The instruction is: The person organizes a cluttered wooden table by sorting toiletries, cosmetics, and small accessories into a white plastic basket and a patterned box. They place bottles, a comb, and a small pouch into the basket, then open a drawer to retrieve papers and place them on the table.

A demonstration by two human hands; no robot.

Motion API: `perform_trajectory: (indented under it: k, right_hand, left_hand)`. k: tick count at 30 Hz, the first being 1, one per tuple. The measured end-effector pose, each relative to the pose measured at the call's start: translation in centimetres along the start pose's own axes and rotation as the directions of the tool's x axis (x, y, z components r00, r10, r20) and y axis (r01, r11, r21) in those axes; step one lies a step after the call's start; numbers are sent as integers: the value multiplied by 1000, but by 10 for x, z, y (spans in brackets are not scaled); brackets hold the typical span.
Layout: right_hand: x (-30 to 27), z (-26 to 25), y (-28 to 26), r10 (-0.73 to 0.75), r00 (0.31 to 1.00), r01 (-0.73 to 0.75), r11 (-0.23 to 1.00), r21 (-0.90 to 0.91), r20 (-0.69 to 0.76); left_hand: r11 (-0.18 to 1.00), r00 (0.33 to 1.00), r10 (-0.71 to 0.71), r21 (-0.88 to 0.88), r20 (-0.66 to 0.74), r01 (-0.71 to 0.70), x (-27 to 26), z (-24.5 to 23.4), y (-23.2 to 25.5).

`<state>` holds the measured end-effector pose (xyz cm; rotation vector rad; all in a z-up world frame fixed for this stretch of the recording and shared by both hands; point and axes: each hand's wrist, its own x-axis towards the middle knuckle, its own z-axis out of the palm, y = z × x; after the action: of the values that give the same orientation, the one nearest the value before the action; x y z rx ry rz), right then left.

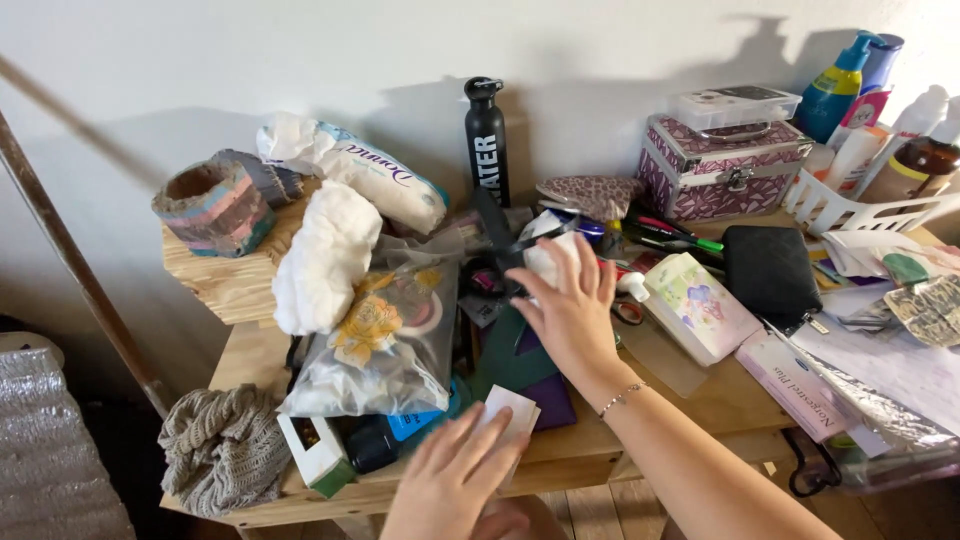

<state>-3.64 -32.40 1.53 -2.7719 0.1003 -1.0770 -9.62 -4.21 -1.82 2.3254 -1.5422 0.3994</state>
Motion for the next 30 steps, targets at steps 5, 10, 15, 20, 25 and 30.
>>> perform_trajectory:
  k: [5, 10, 15, 20, 25, 30]
  right_hand:
    - [4, -3, 21, 95, 992, -96, 995, -13, -80]
    - [-4, 3, 46, -8, 999, 3, 993, 115, 42]
    - [-10, -30, 51, -142, 968, 204, 926, 317, -209]
    - [-50, -58, 79, 56, 969, -2, 976, 217, -241]
    - [-81, -67, 96, 177, 948, -164, 984, 71, -263]
    - [-81, -87, 86, 231, 948, -241, 970, 21, 218]
  left_hand:
    - [992, 996, -80, -102, -33, 77, -5, 33, -13]
    - [953, 944, -265, -206, -196, 224, 36, -7, 16]
    - [890, 838, -454, -186, -302, 415, 91, -1, 28]
    - [905, 850, -421, -209, -316, 371, 144, -1, 22]
    - [954, 863, -298, -108, -407, 279, 180, 11, 13]
    - [857, 859, -479, 115, -179, 502, 190, 31, -4]
